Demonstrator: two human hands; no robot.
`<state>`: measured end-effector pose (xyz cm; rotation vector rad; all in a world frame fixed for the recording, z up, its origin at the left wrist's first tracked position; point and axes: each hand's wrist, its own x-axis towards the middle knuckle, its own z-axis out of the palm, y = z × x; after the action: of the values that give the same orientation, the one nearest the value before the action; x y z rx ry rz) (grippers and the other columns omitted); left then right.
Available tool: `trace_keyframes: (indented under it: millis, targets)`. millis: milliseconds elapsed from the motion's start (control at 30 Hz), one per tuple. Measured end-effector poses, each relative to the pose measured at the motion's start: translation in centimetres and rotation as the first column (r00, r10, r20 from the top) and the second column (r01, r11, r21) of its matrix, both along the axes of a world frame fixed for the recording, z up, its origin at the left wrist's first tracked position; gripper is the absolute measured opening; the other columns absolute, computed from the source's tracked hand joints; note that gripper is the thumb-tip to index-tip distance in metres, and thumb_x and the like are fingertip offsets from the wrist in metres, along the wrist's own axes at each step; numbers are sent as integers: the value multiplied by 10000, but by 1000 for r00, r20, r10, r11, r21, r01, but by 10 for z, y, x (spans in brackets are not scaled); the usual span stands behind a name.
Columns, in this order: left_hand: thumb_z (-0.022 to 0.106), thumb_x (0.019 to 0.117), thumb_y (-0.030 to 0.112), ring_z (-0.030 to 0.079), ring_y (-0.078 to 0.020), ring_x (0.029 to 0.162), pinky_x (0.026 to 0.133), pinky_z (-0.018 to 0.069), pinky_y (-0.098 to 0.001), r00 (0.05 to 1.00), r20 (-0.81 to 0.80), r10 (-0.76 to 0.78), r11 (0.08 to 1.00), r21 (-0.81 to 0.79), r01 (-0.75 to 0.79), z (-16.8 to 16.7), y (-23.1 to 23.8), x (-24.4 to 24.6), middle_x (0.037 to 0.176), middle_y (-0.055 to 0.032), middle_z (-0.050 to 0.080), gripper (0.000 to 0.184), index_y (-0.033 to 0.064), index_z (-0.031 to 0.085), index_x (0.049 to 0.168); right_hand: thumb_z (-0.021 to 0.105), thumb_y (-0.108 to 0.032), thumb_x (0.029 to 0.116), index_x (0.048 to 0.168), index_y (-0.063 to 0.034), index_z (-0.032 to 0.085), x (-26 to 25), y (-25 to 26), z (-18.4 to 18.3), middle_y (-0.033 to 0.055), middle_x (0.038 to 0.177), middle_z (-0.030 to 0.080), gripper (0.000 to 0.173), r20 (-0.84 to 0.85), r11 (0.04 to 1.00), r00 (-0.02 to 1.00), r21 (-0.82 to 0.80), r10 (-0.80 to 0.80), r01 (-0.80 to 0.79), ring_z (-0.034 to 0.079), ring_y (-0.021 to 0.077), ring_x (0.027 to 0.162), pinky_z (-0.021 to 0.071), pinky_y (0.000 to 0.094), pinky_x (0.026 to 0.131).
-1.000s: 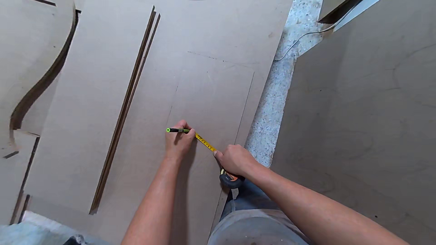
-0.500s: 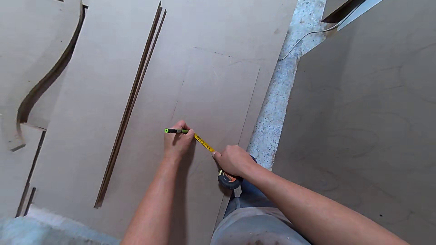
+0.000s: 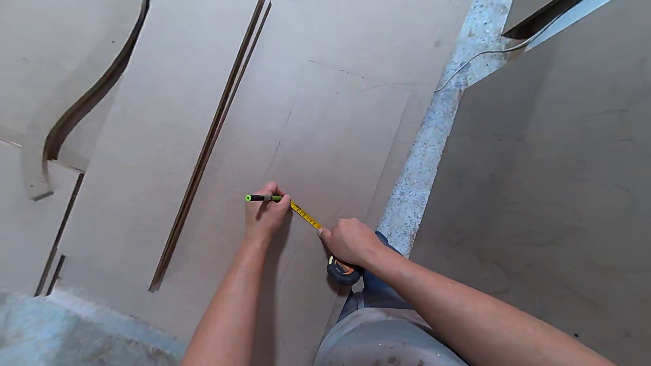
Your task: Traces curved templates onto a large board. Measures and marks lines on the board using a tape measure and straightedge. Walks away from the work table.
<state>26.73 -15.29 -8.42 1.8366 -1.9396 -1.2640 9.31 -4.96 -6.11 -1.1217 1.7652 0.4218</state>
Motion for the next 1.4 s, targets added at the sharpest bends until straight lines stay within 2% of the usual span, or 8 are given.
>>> trace_keyframes:
  millis: [433, 833, 1400]
  targets:
    - [698, 948, 224, 671, -157, 655, 617, 554, -424, 998, 10, 56, 998, 18, -56, 0, 15, 27, 734, -9, 695, 120, 137, 675, 869, 338, -574, 1057, 682, -135, 622, 23, 6, 1, 84, 749, 660, 643, -10, 998, 998, 16, 67, -67, 685, 268, 765, 530, 507, 626]
    - [689, 963, 231, 672, -174, 672, 629, 559, -437, 993, 20, 116, 991, 67, -117, 5, 29, 47, 760, -30, 694, 120, 127, 680, 905, 327, -578, 1060, 698, -138, 631, 39, 12, 2, 89, 756, 662, 646, 0, 993, 993, 9, 121, -121, 688, 273, 777, 534, 512, 635]
    - [692, 955, 227, 676, -141, 658, 621, 560, -416, 985, 16, 170, 985, 37, -170, 0, 44, 68, 735, 2, 701, 113, 151, 679, 872, 324, -576, 1060, 683, -144, 628, 55, 17, 0, 77, 740, 661, 648, 5, 984, 984, 9, 177, -177, 687, 257, 755, 532, 507, 618]
